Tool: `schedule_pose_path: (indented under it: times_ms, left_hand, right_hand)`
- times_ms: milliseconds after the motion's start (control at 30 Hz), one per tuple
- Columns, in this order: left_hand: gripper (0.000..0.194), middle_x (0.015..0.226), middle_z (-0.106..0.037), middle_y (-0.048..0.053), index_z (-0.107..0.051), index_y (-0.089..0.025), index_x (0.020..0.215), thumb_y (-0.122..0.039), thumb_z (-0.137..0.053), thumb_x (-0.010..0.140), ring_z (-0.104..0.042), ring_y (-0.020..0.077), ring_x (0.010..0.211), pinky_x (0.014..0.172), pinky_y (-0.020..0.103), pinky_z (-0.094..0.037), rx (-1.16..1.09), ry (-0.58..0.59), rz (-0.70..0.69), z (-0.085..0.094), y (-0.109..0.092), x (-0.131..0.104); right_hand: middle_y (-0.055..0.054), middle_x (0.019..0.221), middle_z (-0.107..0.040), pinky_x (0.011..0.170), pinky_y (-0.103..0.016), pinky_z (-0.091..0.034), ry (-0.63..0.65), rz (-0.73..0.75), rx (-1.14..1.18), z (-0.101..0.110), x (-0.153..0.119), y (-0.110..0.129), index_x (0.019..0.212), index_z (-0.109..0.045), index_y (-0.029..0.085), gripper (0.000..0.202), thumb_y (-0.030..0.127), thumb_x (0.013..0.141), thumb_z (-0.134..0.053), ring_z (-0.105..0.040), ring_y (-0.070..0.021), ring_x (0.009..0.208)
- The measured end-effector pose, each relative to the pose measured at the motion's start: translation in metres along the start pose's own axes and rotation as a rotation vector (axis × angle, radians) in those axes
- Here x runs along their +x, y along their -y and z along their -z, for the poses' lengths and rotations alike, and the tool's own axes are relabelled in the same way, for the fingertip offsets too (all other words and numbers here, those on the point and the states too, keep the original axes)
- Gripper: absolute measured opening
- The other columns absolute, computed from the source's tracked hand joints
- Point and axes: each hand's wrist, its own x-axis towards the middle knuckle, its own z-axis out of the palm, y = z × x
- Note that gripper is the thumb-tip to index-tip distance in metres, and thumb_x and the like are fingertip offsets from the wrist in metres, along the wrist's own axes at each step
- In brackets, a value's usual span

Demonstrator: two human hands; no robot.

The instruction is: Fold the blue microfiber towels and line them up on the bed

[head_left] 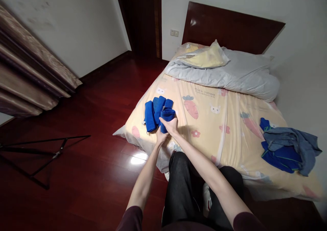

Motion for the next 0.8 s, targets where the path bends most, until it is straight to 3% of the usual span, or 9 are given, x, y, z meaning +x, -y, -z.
schedule_pose_path:
  times_ms: [100, 200, 267, 400, 533, 700, 800]
  left_hand:
    - [0.083, 0.135, -0.064, 0.018, -0.055, -0.016, 0.139, -0.033, -0.086, 0.064, -0.063, 0.0313, 0.127, 0.112, 0.046, -0.049, 0.059, -0.137, -0.11, 0.002, 0.001, -0.013]
    - [0.099, 0.155, -0.046, 0.021, -0.041, -0.018, 0.153, -0.04, -0.087, 0.069, -0.045, 0.033, 0.147, 0.124, 0.049, -0.037, 0.188, -0.333, -0.185, 0.007, 0.001, -0.043]
    - [0.098, 0.16, -0.041, 0.02, -0.035, -0.02, 0.158, -0.042, -0.084, 0.076, -0.038, 0.0331, 0.153, 0.127, 0.05, -0.031, 0.276, -0.34, -0.213, 0.009, 0.0, -0.069]
    - [0.072, 0.163, -0.04, 0.018, -0.043, -0.022, 0.156, -0.035, -0.068, 0.09, -0.036, 0.0326, 0.154, 0.129, 0.054, -0.027, 0.394, -0.193, -0.282, 0.008, -0.004, -0.112]
    - [0.051, 0.162, -0.045, 0.016, -0.058, -0.022, 0.145, -0.028, -0.058, 0.094, -0.036, 0.0326, 0.154, 0.127, 0.058, -0.029, 0.49, -0.009, -0.355, 0.0, -0.012, -0.131]
    - [0.037, 0.146, -0.064, 0.011, -0.071, -0.026, 0.128, -0.027, -0.052, 0.096, -0.051, 0.0307, 0.145, 0.122, 0.057, -0.04, 0.551, 0.354, -0.393, -0.023, -0.013, -0.176]
    - [0.037, 0.15, -0.061, 0.011, -0.074, -0.028, 0.126, -0.035, -0.054, 0.096, -0.046, 0.0347, 0.149, 0.124, 0.06, -0.038, 0.671, 0.447, -0.382, -0.035, -0.005, -0.22]
  right_hand:
    - [-0.012, 0.121, -0.074, 0.101, -0.043, -0.057, 0.023, 0.029, -0.033, 0.007, -0.003, -0.007, 0.129, -0.06, 0.02, 0.078, 0.045, 0.062, -0.092, -0.071, -0.0281, 0.112]
    - [-0.019, 0.152, -0.055, 0.119, -0.047, -0.045, -0.007, 0.044, -0.081, 0.024, -0.017, -0.031, 0.144, -0.049, 0.019, 0.1, 0.045, 0.058, -0.094, -0.054, -0.0315, 0.141]
    - [-0.021, 0.161, -0.044, 0.123, -0.051, -0.039, -0.006, -0.005, -0.111, 0.041, -0.034, -0.055, 0.148, -0.046, 0.019, 0.106, 0.045, 0.057, -0.094, -0.046, -0.0347, 0.148]
    - [-0.022, 0.162, -0.044, 0.121, -0.052, -0.041, 0.021, -0.149, -0.122, 0.09, -0.084, -0.104, 0.149, -0.047, 0.02, 0.101, 0.045, 0.061, -0.09, -0.051, -0.0377, 0.144]
    - [-0.019, 0.149, -0.06, 0.111, -0.057, -0.051, 0.073, -0.256, -0.073, 0.158, -0.137, -0.133, 0.136, -0.06, 0.024, 0.083, 0.048, 0.062, -0.088, -0.065, -0.0365, 0.129]
    - [-0.015, 0.123, -0.076, 0.099, -0.054, -0.059, 0.063, -0.329, -0.032, 0.264, -0.19, -0.137, 0.111, -0.074, 0.025, 0.049, 0.049, 0.069, -0.085, -0.075, -0.0338, 0.111]
    - [-0.013, 0.111, -0.08, 0.1, -0.053, -0.059, -0.052, -0.332, 0.002, 0.33, -0.205, -0.13, 0.101, -0.076, 0.023, 0.043, 0.052, 0.07, -0.084, -0.077, -0.0315, 0.102]
